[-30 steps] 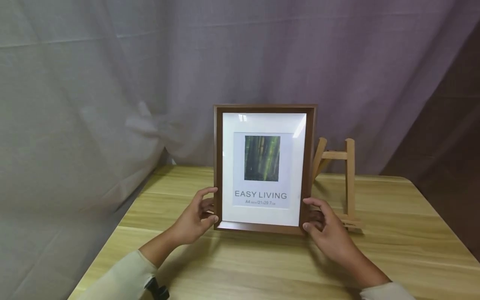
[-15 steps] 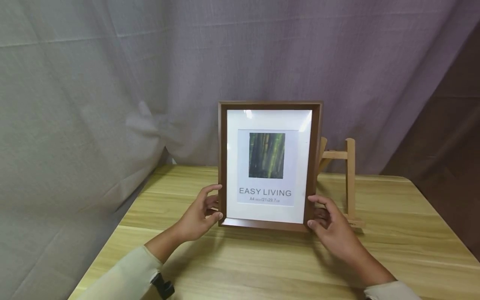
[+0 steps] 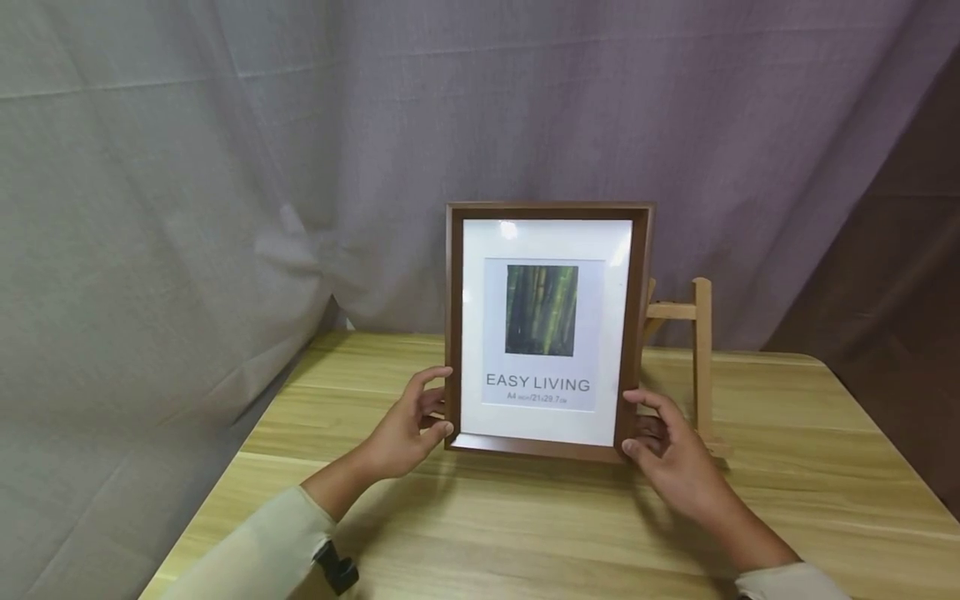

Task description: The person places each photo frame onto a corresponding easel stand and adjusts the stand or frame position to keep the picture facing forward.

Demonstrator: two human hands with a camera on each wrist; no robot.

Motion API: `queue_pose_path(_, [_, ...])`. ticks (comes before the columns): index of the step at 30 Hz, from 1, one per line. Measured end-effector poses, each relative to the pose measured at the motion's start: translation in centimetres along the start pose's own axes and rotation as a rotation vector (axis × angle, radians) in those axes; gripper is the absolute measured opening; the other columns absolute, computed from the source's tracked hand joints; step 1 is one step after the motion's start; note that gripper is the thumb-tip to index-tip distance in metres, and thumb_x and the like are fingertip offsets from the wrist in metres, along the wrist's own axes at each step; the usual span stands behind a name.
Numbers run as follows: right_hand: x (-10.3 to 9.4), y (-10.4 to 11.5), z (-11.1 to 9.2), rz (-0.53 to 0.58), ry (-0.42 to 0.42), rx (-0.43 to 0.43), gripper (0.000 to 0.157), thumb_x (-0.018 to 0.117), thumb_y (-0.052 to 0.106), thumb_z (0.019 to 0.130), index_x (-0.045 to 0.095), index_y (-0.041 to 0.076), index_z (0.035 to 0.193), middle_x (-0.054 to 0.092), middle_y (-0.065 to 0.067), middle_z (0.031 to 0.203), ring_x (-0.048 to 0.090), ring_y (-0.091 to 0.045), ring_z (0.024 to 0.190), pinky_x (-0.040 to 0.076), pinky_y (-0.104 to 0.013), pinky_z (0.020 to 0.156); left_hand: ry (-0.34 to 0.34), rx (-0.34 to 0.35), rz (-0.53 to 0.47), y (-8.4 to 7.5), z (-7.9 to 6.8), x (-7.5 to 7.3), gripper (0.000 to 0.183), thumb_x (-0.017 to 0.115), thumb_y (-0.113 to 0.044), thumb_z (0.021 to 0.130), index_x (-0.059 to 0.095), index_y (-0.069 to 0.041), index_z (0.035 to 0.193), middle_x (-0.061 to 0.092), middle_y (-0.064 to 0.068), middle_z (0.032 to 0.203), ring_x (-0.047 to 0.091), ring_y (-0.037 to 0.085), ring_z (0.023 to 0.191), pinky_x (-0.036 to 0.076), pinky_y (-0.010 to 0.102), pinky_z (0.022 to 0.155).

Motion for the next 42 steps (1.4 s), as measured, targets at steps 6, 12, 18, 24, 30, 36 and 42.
queue_pose_path(6, [-0.2,0.1,0.3,-0.013,-0.006,-0.015,0.074,0.065,-0.027,0.082,0.043,0.004,0.146,0.043,-0.004,0.140,0.056,0.002,0.112,0.051,-0.015,0.088,-0.006,0.011,-0.004,0.0,0.2,0.1,0.077,0.061,0.009,0.098,0.024,-0.026,0.156,0.056,0.021,0.141,0.062,0.028,0.117,0.054,0.040,0.095])
queue_pose_path(12, [-0.5,0.0,0.5,-0.039,-0.007,-0.011,0.073,0.065,-0.027,0.083,0.043,0.003,0.146,0.043,-0.006,0.140,0.056,0.004,0.112,0.051,-0.014,0.088,-0.010,0.007,-0.001,-0.1,0.6,0.3,0.076,0.061,0.009,0.099,0.024,-0.026,0.156,0.054,0.021,0.144,0.062,0.028,0.117,0.054,0.039,0.094])
queue_pose_path(18, [-0.6,0.1,0.4,-0.062,-0.013,-0.004,0.073,0.065,-0.027,0.082,0.042,0.000,0.146,0.044,0.002,0.139,0.055,0.004,0.112,0.050,-0.013,0.088,-0.005,0.006,0.031,-0.1,0.8,0.4,0.077,0.061,0.007,0.099,0.024,-0.029,0.156,0.051,0.022,0.146,0.061,0.027,0.120,0.053,0.040,0.096])
queue_pose_path(24, [-0.5,0.4,0.5,-0.066,-0.017,-0.024,0.073,0.064,-0.030,0.081,0.040,-0.004,0.144,0.043,0.009,0.137,0.055,0.005,0.113,0.050,-0.012,0.088,0.003,-0.008,0.034,-0.1,0.7,0.3,0.078,0.062,0.006,0.099,0.023,-0.031,0.156,0.048,0.023,0.149,0.059,0.027,0.124,0.052,0.041,0.098])
queue_pose_path(30, [-0.5,0.4,0.6,-0.046,-0.029,-0.039,0.075,0.063,-0.032,0.079,0.041,-0.003,0.144,0.046,0.004,0.137,0.057,0.003,0.111,0.051,-0.014,0.087,-0.002,0.004,0.022,0.0,0.9,0.3,0.078,0.062,0.008,0.098,0.024,-0.029,0.156,0.051,0.023,0.147,0.061,0.026,0.120,0.053,0.039,0.095])
queue_pose_path(36, [-0.7,0.1,0.7,-0.056,-0.036,-0.046,0.077,0.063,-0.032,0.079,0.042,0.001,0.145,0.046,-0.001,0.139,0.057,0.003,0.110,0.051,-0.013,0.086,-0.015,0.003,0.035,0.2,1.2,0.5,0.077,0.063,0.008,0.098,0.025,-0.028,0.156,0.050,0.024,0.147,0.060,0.027,0.121,0.053,0.041,0.097])
queue_pose_path(42, [-0.9,0.1,0.8,-0.070,-0.029,-0.049,0.074,0.063,-0.033,0.078,0.040,-0.006,0.143,0.042,0.012,0.140,0.057,0.003,0.109,0.051,-0.012,0.086,-0.024,0.007,0.032,0.3,1.4,0.7,0.076,0.063,0.007,0.098,0.025,-0.028,0.155,0.048,0.024,0.148,0.059,0.028,0.123,0.053,0.040,0.097])
Point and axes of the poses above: each hand's wrist, its own z-axis towards the middle knuckle, its own x-axis out of the palm, y = z × x, the point moved 4 cm from there along z, towards the middle knuckle
